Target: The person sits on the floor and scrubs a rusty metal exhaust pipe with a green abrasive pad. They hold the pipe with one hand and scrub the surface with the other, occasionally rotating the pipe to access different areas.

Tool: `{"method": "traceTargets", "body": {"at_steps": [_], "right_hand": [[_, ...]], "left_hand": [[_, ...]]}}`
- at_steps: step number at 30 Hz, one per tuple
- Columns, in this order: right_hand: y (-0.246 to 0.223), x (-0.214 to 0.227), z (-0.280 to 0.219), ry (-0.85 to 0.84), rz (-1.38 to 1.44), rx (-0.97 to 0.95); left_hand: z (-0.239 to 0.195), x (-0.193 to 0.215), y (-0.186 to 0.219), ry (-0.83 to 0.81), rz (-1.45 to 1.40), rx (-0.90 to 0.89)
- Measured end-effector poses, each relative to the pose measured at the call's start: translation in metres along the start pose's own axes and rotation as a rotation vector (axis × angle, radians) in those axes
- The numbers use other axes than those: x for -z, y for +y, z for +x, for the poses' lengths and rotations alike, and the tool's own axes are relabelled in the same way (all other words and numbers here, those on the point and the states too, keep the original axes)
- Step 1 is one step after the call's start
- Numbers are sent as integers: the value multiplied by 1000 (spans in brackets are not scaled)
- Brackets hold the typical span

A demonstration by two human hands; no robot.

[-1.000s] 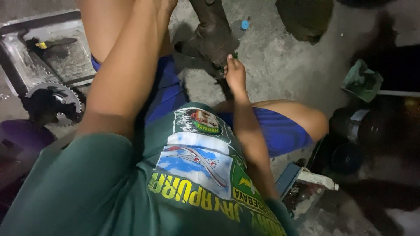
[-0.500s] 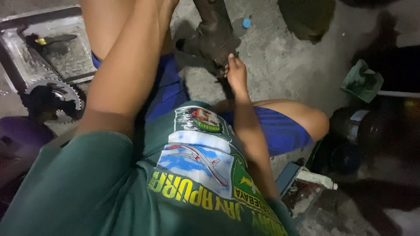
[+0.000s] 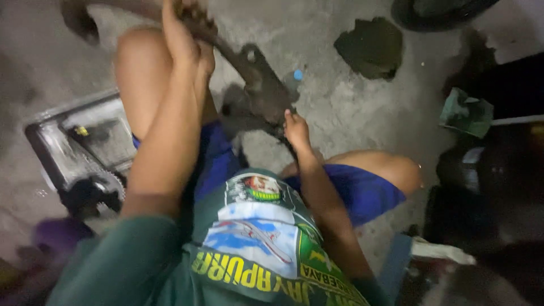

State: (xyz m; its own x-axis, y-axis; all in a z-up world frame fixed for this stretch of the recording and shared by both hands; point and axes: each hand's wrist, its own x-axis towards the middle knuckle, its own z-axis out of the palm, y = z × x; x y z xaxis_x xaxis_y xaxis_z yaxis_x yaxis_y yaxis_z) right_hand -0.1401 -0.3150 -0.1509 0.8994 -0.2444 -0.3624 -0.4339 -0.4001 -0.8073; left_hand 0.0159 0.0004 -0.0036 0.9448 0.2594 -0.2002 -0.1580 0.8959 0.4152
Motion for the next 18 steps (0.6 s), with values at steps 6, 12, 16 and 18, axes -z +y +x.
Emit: {"method": "traceTargets", "body": {"at_steps": [6, 12, 16, 18], "right_hand": [[-56, 3, -23, 50, -343, 44], [-37, -13, -13, -39, -174, -19], [-59, -5, -35, -53, -165, -37], [-75, 4, -44, -69, -129, -31]], "left_hand": [[-22, -35, 25, 120, 62, 127], [-58, -67, 39, 206, 129, 133], [-72, -69, 40, 189, 176, 137], [-77, -78, 39, 189, 163, 132]]}}
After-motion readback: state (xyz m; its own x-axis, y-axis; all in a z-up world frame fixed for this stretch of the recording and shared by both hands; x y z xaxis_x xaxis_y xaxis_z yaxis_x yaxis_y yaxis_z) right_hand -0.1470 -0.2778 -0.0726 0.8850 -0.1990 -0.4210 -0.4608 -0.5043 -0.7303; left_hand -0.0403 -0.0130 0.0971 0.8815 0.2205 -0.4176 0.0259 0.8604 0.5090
